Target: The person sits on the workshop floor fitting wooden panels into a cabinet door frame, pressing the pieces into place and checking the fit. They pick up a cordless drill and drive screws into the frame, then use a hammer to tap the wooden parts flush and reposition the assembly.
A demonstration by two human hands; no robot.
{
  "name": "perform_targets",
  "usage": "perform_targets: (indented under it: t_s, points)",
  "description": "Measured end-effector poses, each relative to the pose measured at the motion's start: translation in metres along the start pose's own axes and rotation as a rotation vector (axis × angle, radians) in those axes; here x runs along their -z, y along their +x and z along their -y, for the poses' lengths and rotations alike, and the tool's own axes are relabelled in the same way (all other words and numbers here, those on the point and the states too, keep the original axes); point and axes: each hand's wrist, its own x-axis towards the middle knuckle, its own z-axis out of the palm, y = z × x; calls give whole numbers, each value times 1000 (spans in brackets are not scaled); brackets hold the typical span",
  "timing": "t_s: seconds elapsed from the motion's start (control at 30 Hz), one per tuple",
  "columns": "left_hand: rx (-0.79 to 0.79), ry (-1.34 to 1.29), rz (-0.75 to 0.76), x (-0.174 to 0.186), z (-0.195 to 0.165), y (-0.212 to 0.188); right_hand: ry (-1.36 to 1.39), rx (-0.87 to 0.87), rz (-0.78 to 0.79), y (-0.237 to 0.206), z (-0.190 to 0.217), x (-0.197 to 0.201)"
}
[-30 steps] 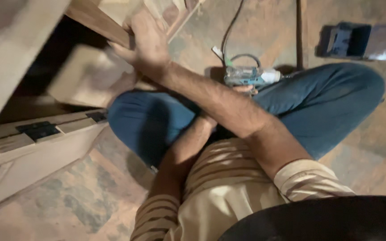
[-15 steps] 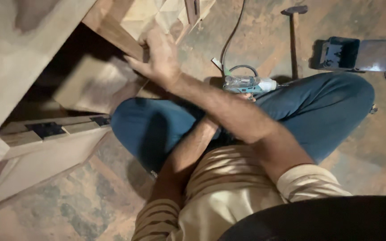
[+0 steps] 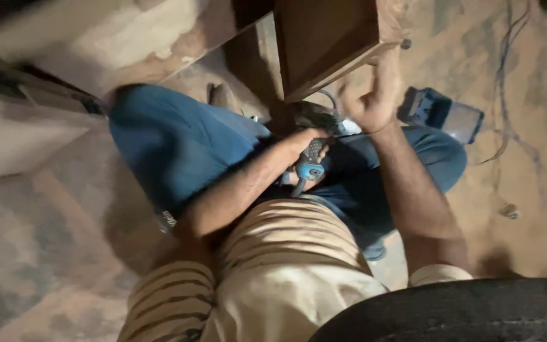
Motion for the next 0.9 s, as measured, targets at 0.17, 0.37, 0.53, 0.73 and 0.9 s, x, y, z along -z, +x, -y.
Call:
perform_targets:
  t_s: [0.17,0.37,0.53,0.73,0.9]
  points:
    - [-23,52,-46,5,-1,2,178,-153,-257,2,19,5]
    - [-8,187,115,-11,-9,-6,-79,-137,-109,0,49,-48]
    - [263,203,388,-39,-2,-32,143,-182,-78,-13,12,-47]
    - [304,438,422,-44,13,-47,204,-488,26,8,-68,32]
    - [100,444,243,-33,1,-50,403,-524,90,51,-165,66]
